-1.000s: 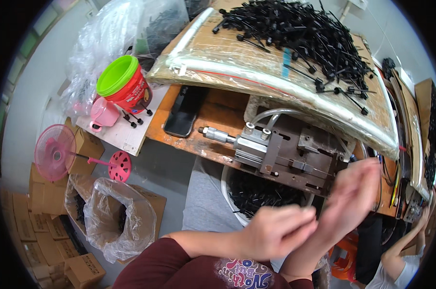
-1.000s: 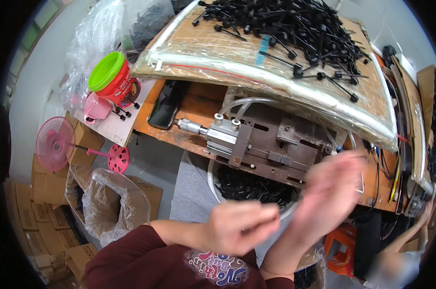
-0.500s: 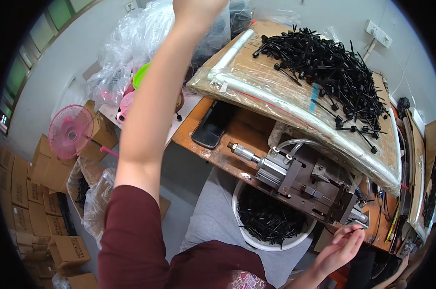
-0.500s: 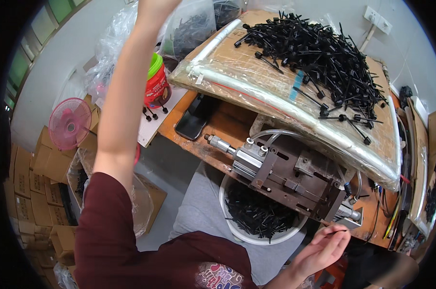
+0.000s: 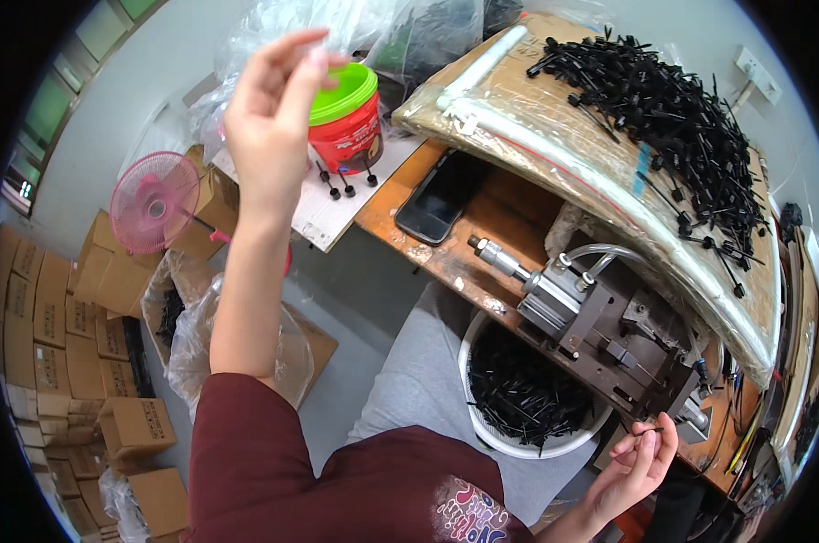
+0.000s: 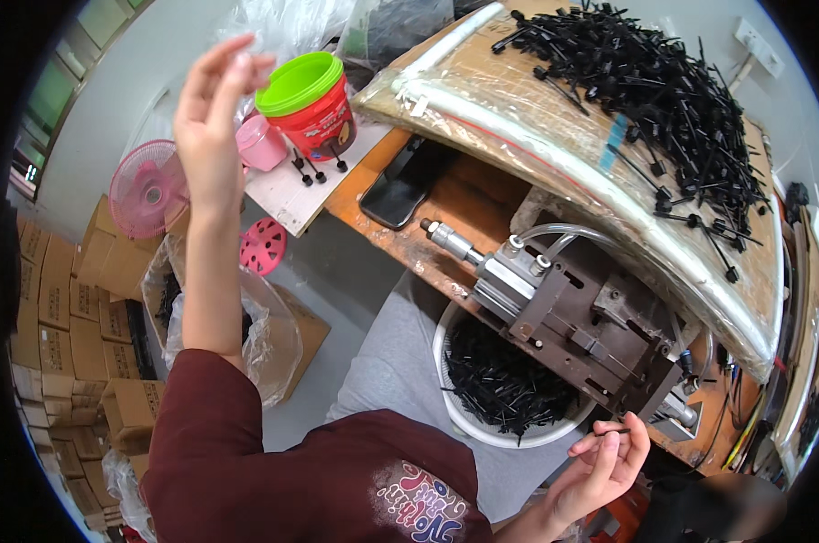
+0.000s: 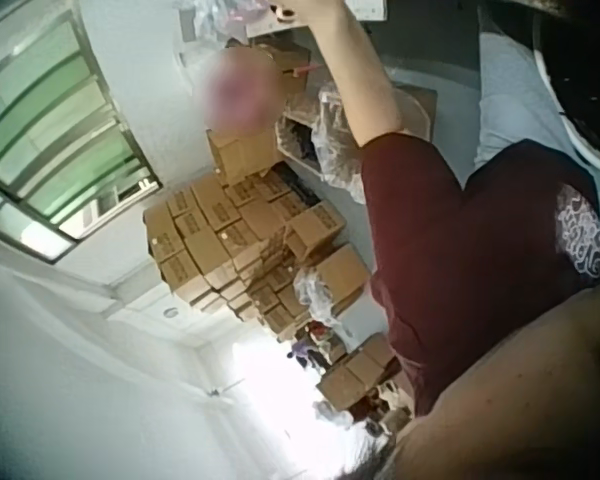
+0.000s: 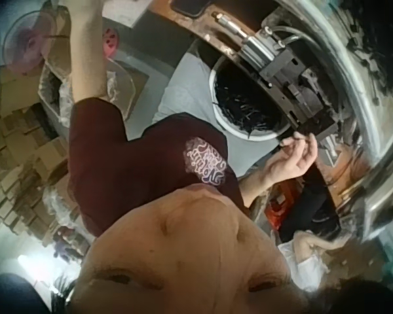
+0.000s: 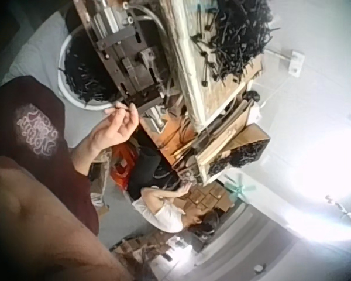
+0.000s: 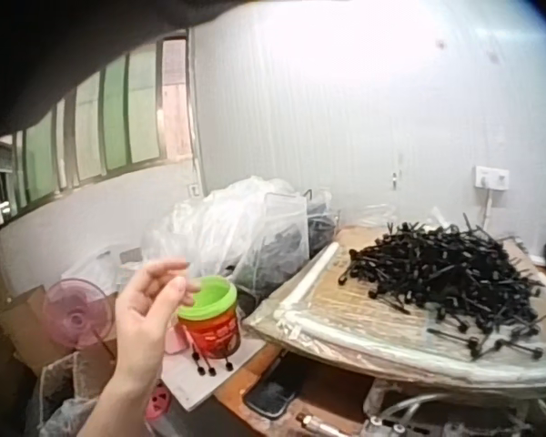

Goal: The recorder is assembling black plastic electronic components using a specialized fixture or press on a workbench.

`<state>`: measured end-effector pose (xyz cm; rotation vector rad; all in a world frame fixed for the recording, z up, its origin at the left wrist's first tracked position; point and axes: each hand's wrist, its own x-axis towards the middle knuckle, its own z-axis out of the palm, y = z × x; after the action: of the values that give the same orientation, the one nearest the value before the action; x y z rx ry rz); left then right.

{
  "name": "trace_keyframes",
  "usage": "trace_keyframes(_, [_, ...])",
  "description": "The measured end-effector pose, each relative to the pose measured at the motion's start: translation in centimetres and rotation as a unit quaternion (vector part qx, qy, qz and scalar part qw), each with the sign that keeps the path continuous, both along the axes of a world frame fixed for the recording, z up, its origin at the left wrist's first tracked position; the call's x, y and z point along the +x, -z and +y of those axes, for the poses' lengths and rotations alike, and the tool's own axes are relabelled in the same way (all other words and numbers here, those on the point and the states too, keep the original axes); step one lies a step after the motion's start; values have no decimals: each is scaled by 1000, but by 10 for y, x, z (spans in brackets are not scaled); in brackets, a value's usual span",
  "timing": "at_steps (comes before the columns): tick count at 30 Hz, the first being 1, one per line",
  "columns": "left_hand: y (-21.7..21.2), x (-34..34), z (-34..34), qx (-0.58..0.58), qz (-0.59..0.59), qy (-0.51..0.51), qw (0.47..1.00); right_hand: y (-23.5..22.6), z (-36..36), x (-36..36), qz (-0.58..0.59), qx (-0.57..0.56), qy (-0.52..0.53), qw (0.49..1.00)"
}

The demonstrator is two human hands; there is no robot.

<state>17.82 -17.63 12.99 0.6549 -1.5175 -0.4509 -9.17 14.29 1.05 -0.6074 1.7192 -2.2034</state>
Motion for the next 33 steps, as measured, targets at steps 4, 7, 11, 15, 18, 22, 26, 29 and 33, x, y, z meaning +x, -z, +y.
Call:
trace_keyframes(4, [87, 49, -9, 134, -22, -82, 987, 3, 0, 4, 2, 21, -72, 997])
trace_keyframes(7, [145, 83, -21, 164, -91, -193, 963, 6, -2, 4, 4, 31, -92, 995])
trace_keyframes(11, [180, 86, -32, 168, -168, -260, 936, 7, -3, 5, 10, 40, -96, 994])
trace_keyframes(15, [204, 86, -50, 174, -178, -303, 920, 4, -6, 13, -17, 40, -70, 997])
trace_keyframes(18, [209, 90, -50, 201, -184, -312, 910, 6, -4, 15, -24, 38, -76, 996])
trace_keyframes(22, [186, 85, -26, 178, -85, -269, 943, 9, 4, 11, -25, 42, -81, 995])
trace_keyframes(26, [138, 34, 35, 190, 23, -93, 977, 8, -4, 16, -67, 49, -67, 994])
trace_keyframes(29, [113, -21, 97, 200, 25, 63, 977, 10, -18, 16, -103, 34, -131, 985])
trace_keyframes(33, [111, -59, 145, 177, -161, 288, 927, 7, -36, 16, -149, 10, -213, 966])
